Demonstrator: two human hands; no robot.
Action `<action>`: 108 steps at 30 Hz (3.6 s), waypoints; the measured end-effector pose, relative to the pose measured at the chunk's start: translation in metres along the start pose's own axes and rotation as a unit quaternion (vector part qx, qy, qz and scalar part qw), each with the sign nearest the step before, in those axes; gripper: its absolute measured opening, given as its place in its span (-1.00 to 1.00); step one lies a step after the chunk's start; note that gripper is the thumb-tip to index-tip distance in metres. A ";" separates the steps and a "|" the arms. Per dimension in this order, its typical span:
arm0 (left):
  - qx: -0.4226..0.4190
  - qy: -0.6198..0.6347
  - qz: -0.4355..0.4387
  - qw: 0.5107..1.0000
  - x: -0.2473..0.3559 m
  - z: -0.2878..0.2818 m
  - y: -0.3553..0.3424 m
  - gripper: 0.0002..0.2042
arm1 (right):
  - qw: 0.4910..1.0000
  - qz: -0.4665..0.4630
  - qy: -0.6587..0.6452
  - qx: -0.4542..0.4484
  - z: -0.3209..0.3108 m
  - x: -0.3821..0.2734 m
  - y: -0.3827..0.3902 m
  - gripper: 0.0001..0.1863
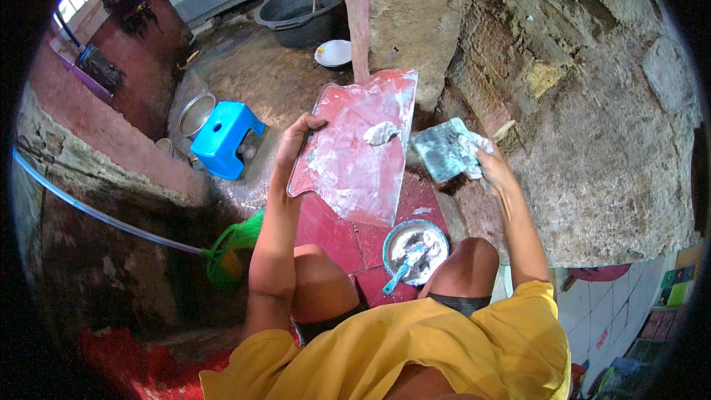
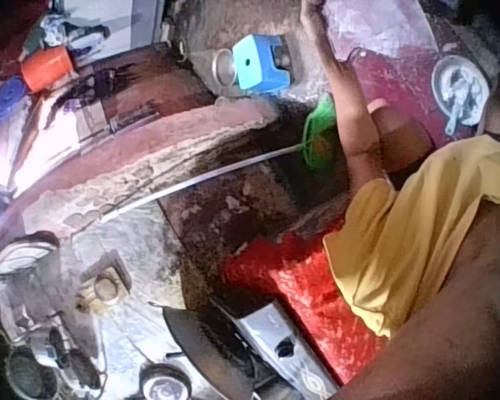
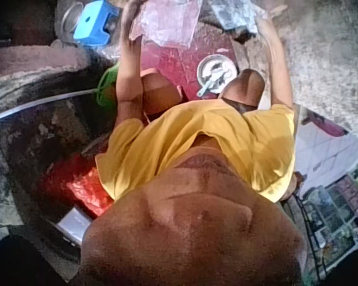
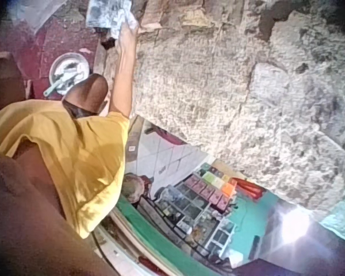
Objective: The person applies plaster to a wall using a putty knife and a hawk board, taking material from a bowl and spreading it across the stone surface.
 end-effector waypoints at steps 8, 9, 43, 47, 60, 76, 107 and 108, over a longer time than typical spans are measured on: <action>0.034 -0.088 -0.009 0.995 -0.013 -0.005 -0.017 -0.90 | 0.996 -0.030 -0.077 -0.014 0.023 -0.041 -0.013 -0.67; 0.024 -0.067 0.003 0.997 -0.011 -0.010 -0.018 -0.88 | 0.999 -0.021 -0.033 -0.002 0.031 -0.035 -0.013 -0.68; 0.097 -0.235 -0.135 0.958 -0.012 -0.031 -0.007 -0.85 | 0.973 -0.088 0.209 -0.037 0.055 -0.001 -0.005 -0.73; 0.078 -0.200 -0.156 0.964 -0.018 -0.045 -0.009 -0.82 | 0.974 -0.073 0.213 -0.014 0.056 0.016 -0.002 -0.73; 0.168 -0.287 -0.006 0.943 -0.039 -0.010 0.018 -0.76 | 0.964 -0.134 0.210 0.096 0.074 0.083 -0.004 -0.73; 0.137 -0.387 0.131 0.902 -0.049 -0.014 0.016 -0.50 | 0.964 0.042 -0.259 -0.053 0.085 0.029 -0.007 -0.56; 0.098 -0.239 0.190 0.947 -0.031 0.040 0.032 -0.52 | 0.978 -0.058 -0.148 -0.135 0.077 -0.002 -0.015 -0.45; 0.101 -0.215 0.181 0.954 -0.029 0.043 0.031 -0.55 | 0.976 -0.109 -0.129 -0.136 0.079 -0.022 -0.014 -0.40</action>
Point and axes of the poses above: each hand's wrist, its own y-axis away from the middle knuckle, its own z-axis out of the palm, x = y × z, the point moved 2 cm from there along -y, towards the middle knuckle, and after that the axes turned 4 degrees about -z, right-handed, at the moved point
